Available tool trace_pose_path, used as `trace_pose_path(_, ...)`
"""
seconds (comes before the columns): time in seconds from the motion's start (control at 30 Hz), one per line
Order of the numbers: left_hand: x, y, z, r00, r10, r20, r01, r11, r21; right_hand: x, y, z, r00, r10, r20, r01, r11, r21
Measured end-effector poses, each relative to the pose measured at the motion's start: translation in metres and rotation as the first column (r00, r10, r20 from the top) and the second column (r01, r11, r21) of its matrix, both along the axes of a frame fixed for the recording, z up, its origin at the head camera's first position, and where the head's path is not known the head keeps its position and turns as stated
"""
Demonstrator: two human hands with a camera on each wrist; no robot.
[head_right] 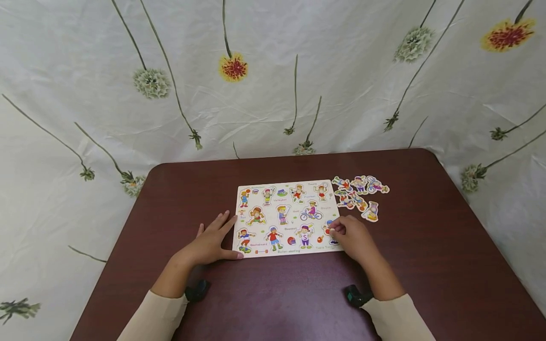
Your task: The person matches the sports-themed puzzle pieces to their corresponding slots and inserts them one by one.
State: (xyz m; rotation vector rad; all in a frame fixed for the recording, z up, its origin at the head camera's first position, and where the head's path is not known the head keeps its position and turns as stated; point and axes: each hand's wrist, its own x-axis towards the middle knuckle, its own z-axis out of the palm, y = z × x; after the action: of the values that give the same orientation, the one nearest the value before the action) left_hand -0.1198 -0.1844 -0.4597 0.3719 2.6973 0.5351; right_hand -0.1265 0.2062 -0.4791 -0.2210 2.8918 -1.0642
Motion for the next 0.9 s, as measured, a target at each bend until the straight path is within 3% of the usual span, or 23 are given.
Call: trace_pose_path(0.9, 0.0015, 0.0008, 0.0014, 1.000, 0.006, 0.007, -0.006, 1.000, 0.016, 0.0019, 0.0029, -0.0030, 1.000, 0.019, 0.000, -0.019, 0.999, -0.028)
